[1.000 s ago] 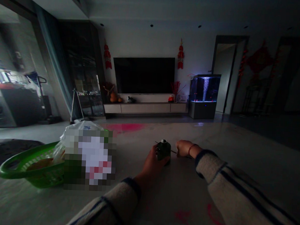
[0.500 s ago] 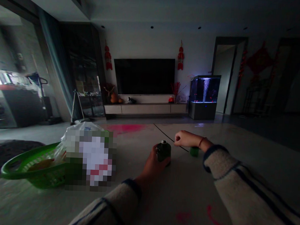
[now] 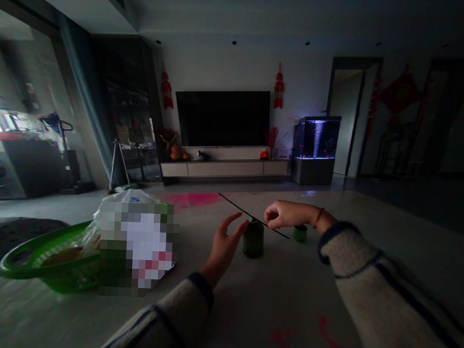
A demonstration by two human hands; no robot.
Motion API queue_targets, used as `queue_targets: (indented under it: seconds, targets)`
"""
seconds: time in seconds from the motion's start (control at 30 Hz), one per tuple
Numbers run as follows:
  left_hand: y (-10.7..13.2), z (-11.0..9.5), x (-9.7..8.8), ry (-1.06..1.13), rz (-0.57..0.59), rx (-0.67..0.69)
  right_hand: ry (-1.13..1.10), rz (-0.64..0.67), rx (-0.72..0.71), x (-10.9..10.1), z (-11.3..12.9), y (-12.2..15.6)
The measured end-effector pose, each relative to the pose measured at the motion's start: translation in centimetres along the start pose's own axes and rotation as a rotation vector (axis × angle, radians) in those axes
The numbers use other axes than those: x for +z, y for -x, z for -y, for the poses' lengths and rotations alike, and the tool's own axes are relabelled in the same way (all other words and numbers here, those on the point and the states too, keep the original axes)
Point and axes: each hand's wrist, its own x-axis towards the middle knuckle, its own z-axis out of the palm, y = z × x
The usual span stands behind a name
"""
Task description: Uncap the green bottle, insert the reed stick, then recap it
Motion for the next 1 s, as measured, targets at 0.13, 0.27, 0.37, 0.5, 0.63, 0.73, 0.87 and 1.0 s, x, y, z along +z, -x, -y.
queue_targets:
  seconds: [0.13, 0.27, 0.37, 0.5, 0.63, 0.73, 0.87, 1.0]
  targets:
    - [-0.2, -0.2, -0.3, 0.151, 0.006, -0.052, 0.015, 0.057, -0.020, 0.3, 0.4, 0.0]
    - [0.3, -0.9, -0.1, 0.254, 0.057, -0.115, 0.039, 0.078, -0.038, 0.6, 0.6, 0.0]
    - [0.5, -1.2, -0.2, 0.301, 0.060, -0.154, 0.041, 0.080, -0.028, 0.6, 0.7, 0.0]
    - [0.5, -1.4, -0.1, 0.331, 0.045, -0.153, 0.019, 0.030, -0.036, 0.5, 1.1, 0.0]
    - [0.6, -1.7, -0.1, 0.307, 0.028, -0.148, 0.029, -0.186, -0.067, 0.5, 2.1, -0.2]
    - [0.7, -1.9, -0.1, 0.282, 0.023, -0.142, 0.029, -0.225, -0.087, 0.8, 2.8, -0.3]
    - [0.6, -1.8, -0.1, 0.287, 0.034, -0.142, 0.048, -0.172, -0.124, 1.2, 3.3, -0.4]
    - [0.4, -1.6, 0.0, 0.287, 0.040, -0.124, 0.073, -0.153, -0.136, 1.4, 3.4, -0.4]
